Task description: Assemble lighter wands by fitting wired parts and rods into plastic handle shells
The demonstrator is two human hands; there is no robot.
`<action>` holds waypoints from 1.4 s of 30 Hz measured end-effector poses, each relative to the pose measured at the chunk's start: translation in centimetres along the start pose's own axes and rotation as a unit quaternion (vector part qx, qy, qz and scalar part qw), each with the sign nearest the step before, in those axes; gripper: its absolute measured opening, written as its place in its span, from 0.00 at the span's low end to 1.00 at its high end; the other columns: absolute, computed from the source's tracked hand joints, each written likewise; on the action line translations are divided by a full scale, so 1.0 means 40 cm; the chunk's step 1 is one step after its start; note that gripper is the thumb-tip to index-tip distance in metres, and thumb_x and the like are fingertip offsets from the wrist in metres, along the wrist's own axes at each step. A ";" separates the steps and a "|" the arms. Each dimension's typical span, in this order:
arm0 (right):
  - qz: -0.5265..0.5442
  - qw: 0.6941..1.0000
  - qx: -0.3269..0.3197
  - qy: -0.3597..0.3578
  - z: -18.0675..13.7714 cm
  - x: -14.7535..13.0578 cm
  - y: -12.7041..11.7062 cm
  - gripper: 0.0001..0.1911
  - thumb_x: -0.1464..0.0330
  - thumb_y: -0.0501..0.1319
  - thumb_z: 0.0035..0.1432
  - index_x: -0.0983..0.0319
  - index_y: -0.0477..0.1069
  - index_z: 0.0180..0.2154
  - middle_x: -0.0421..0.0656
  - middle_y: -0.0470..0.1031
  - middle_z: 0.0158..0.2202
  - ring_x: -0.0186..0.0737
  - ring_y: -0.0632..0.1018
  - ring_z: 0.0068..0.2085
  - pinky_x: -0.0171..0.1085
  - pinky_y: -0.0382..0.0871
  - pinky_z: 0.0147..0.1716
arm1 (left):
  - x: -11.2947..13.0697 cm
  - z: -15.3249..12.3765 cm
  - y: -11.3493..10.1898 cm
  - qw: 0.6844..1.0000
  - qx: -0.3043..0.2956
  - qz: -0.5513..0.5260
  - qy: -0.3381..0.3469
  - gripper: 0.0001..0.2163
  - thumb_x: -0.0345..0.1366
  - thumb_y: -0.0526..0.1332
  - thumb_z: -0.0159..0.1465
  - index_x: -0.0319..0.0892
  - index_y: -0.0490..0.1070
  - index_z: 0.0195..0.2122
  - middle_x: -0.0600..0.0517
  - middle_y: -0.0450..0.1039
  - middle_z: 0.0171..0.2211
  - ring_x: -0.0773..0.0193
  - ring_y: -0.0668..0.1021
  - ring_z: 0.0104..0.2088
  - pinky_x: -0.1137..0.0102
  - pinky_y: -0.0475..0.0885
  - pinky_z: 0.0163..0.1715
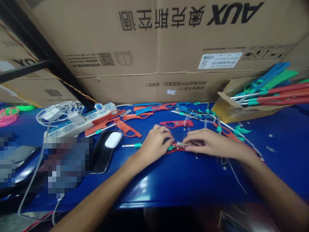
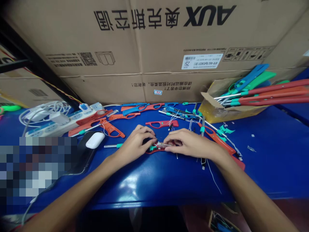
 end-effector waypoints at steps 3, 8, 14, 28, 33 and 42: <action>-0.009 1.000 0.009 0.010 0.003 0.014 -0.004 0.15 0.58 0.59 0.66 0.61 0.78 0.43 0.42 0.77 0.34 0.35 0.72 0.31 0.36 0.62 0.30 | -0.002 0.003 -0.009 1.000 -0.007 -0.023 0.005 0.07 0.35 0.61 0.69 0.41 0.78 0.38 0.50 0.78 0.41 0.58 0.72 0.44 0.61 0.68 0.51; -0.022 0.999 0.039 0.012 0.007 0.033 -0.004 0.15 0.57 0.59 0.66 0.60 0.77 0.42 0.40 0.76 0.32 0.34 0.71 0.31 0.36 0.61 0.30 | 0.002 0.000 -0.009 0.997 -0.045 -0.047 0.028 0.08 0.35 0.58 0.71 0.42 0.77 0.41 0.51 0.78 0.42 0.59 0.72 0.45 0.62 0.68 0.51; -0.030 0.998 0.048 0.011 0.005 0.036 -0.003 0.16 0.56 0.58 0.67 0.60 0.77 0.42 0.42 0.76 0.34 0.35 0.72 0.32 0.37 0.62 0.31 | 0.008 -0.002 -0.008 0.997 -0.049 -0.057 0.033 0.09 0.34 0.57 0.71 0.43 0.78 0.43 0.50 0.79 0.43 0.58 0.73 0.46 0.61 0.69 0.51; -0.034 0.998 0.044 0.008 0.001 0.036 -0.005 0.17 0.54 0.58 0.66 0.58 0.78 0.44 0.42 0.79 0.37 0.37 0.75 0.34 0.38 0.63 0.32 | 0.013 0.000 -0.010 0.997 -0.049 -0.060 0.028 0.08 0.32 0.58 0.70 0.43 0.77 0.41 0.50 0.79 0.42 0.58 0.74 0.45 0.62 0.69 0.49; -0.040 0.998 0.044 0.004 0.003 0.040 -0.002 0.17 0.55 0.58 0.66 0.58 0.78 0.44 0.43 0.79 0.38 0.39 0.75 0.36 0.38 0.64 0.33 | 0.013 0.000 -0.010 0.996 -0.047 -0.066 0.029 0.07 0.32 0.58 0.70 0.42 0.77 0.41 0.51 0.79 0.42 0.58 0.74 0.46 0.63 0.69 0.51; -0.044 0.998 0.045 0.007 0.002 0.040 -0.001 0.16 0.55 0.58 0.67 0.57 0.78 0.45 0.42 0.79 0.38 0.38 0.75 0.36 0.39 0.64 0.33 | 0.012 -0.002 -0.007 0.996 -0.047 -0.065 0.033 0.08 0.33 0.57 0.71 0.43 0.77 0.41 0.51 0.79 0.42 0.58 0.74 0.46 0.62 0.69 0.50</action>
Point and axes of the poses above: each hand's wrist, its own z-axis towards the middle knuckle, its own y-axis out of the palm, x = y × z, the point moved 7 cm from there along z, towards the middle knuckle
